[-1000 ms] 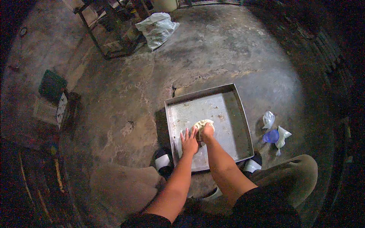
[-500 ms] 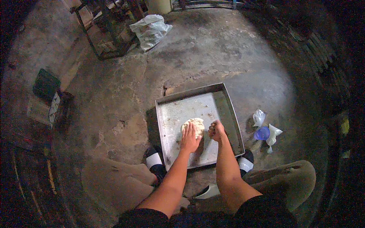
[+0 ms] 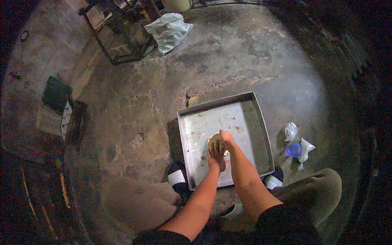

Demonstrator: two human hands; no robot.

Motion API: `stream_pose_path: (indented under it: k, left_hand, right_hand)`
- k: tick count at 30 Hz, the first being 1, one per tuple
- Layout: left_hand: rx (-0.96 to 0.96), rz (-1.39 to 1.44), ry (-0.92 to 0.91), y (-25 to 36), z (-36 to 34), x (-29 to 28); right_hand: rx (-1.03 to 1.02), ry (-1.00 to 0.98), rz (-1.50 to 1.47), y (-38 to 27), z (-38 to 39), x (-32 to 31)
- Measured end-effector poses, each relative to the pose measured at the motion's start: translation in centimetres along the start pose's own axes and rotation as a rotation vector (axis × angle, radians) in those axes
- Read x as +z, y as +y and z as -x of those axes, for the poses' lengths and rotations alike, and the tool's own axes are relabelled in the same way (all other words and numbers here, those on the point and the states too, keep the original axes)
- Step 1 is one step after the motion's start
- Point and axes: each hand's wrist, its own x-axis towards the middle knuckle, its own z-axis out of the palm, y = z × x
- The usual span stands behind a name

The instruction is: The person kneads a piece of dough by hand inside a metal tray, repeatedly pressing, folding, and rolling it.

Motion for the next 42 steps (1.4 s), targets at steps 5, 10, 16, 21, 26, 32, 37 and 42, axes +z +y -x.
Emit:
stream_pose_path:
  k: [5, 10, 16, 21, 26, 32, 37, 42]
  left_hand:
    - [-0.004, 0.129, 0.003, -0.2, -0.3, 1.0]
    - [-0.020, 0.109, 0.003, -1.0, 0.5, 1.1]
    - [0.081, 0.030, 0.041, 0.0, 3.0, 0.3]
    - [0.022, 0.091, 0.044, -1.2, 3.5, 0.9]
    - [0.031, 0.115, 0.118, -0.9, 3.7, 1.0]
    - [0.015, 0.245, 0.294, -1.8, 2.1, 4.2]
    - [0.094, 0.035, 0.031, -2.4, 1.9, 2.3]
    - [0.128, -0.087, -0.256, -2.5, 1.6, 0.1]
  right_hand:
    - [0.142, 0.063, -0.103, 2.0, -2.7, 1.7]
    - [0.179, 0.079, -0.391, 4.1, -5.0, 3.3]
    - [-0.032, 0.053, -0.711, 8.0, -7.2, 0.8]
    - [0.158, -0.359, -0.594, 0.1, 0.0, -1.5]
    - [0.095, -0.356, -0.433, -2.8, 0.7, 1.5]
    - [0.025, -0.247, 0.123, -5.1, 1.0, 4.3]
    - [0.095, -0.241, 0.084, -2.8, -3.1, 6.0]
    - [-0.189, -0.099, 0.324, 0.5, -4.8, 6.7]
